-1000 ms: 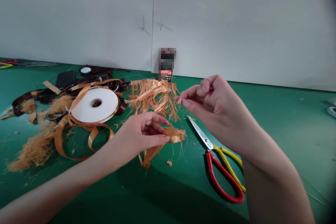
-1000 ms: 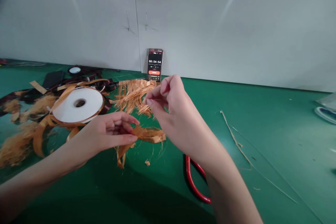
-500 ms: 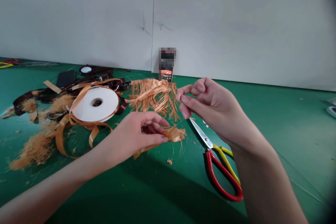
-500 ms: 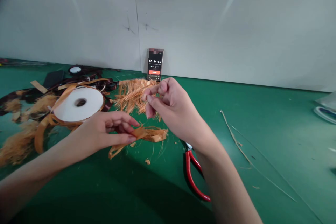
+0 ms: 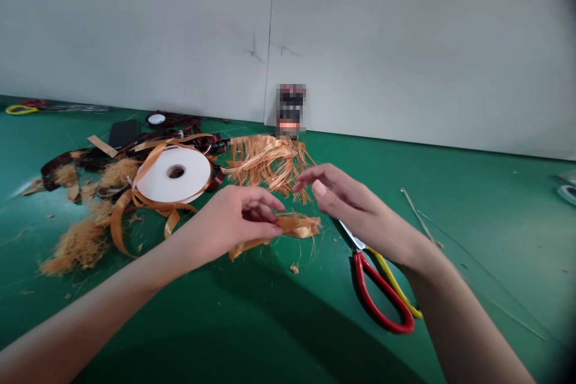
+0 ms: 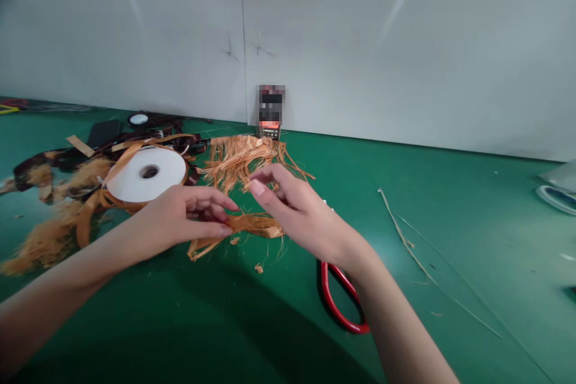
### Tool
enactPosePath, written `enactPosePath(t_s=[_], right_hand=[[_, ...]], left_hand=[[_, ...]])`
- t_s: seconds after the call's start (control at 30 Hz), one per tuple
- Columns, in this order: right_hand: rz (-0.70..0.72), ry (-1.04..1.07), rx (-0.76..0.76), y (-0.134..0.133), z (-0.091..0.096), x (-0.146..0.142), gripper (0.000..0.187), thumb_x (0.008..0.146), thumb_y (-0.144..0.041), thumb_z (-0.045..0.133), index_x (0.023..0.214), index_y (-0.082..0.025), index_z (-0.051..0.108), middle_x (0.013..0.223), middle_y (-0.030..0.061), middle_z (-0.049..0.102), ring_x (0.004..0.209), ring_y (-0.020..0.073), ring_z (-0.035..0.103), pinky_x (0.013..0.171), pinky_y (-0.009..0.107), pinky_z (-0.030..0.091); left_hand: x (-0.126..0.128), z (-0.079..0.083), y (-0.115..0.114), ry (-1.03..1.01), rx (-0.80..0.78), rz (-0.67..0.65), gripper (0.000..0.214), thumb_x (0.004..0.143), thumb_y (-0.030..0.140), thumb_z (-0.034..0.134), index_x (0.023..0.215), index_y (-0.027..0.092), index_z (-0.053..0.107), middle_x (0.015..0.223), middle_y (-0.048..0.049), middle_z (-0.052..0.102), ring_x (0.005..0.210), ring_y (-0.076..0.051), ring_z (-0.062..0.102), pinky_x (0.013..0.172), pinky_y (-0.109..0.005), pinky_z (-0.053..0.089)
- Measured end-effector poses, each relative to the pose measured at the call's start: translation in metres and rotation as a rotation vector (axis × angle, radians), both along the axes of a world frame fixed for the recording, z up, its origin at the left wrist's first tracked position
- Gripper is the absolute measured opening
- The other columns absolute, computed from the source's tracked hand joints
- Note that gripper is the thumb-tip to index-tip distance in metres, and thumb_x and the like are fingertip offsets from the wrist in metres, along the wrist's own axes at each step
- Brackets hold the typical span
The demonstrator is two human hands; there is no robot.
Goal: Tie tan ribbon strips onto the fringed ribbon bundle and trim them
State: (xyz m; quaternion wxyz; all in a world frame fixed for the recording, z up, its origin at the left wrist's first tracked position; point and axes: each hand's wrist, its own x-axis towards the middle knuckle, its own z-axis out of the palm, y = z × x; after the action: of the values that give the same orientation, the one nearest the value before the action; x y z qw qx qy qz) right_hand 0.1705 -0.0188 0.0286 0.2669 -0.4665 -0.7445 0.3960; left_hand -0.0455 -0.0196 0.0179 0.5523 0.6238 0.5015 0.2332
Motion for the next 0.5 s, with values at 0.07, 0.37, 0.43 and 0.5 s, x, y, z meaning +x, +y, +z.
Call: enactPosePath(t_s=[0.07,0.37,0.43,0.5], right_hand=[[0.023,-0.085,-0.043,-0.005,0.001,0.001,0.034,0.091,-0.052,0.052,0.109,-0.023,0.058,0.075,-0.0025,0.053,0.061,0.0114,0.042,0.056,0.027,0.036],[0.031,0.065,0.025,-0.003,-0.013,0.004,0.017,0.088,-0.020,0.055,0.072,-0.018,0.060,0.074,0.0010,0.062,0.070,0.0139,0.053,0.069,0.030,0.040],[0.045,0.139,0.015,-0.001,-0.017,0.005,0.018,0.087,-0.021,0.056,0.069,-0.018,0.058,0.072,0.0006,0.059,0.070,0.0138,0.052,0.069,0.030,0.039],[0.083,0.228,-0.002,0.001,-0.021,0.004,0.021,0.088,-0.025,0.056,0.067,-0.018,0.056,0.071,0.0006,0.056,0.069,0.0140,0.050,0.067,0.030,0.039]], left_hand=[[0.000,0.001,-0.001,-0.019,-0.003,-0.010,0.026,0.071,0.030,0.077,0.093,0.019,0.070,0.079,-0.0012,0.071,0.080,-0.019,0.069,0.079,-0.031,0.054],[0.003,0.001,-0.008,-0.016,-0.009,0.011,0.025,0.071,0.034,0.078,0.090,0.019,0.070,0.080,-0.0026,0.074,0.080,-0.020,0.070,0.076,-0.032,0.054],[0.003,0.000,-0.008,-0.008,-0.007,0.008,0.027,0.070,0.035,0.078,0.090,0.019,0.071,0.080,-0.0026,0.074,0.079,-0.020,0.069,0.075,-0.031,0.054],[0.003,-0.001,-0.007,-0.008,-0.006,0.002,0.027,0.069,0.034,0.079,0.090,0.019,0.071,0.079,-0.0019,0.074,0.078,-0.019,0.069,0.073,-0.030,0.054]])
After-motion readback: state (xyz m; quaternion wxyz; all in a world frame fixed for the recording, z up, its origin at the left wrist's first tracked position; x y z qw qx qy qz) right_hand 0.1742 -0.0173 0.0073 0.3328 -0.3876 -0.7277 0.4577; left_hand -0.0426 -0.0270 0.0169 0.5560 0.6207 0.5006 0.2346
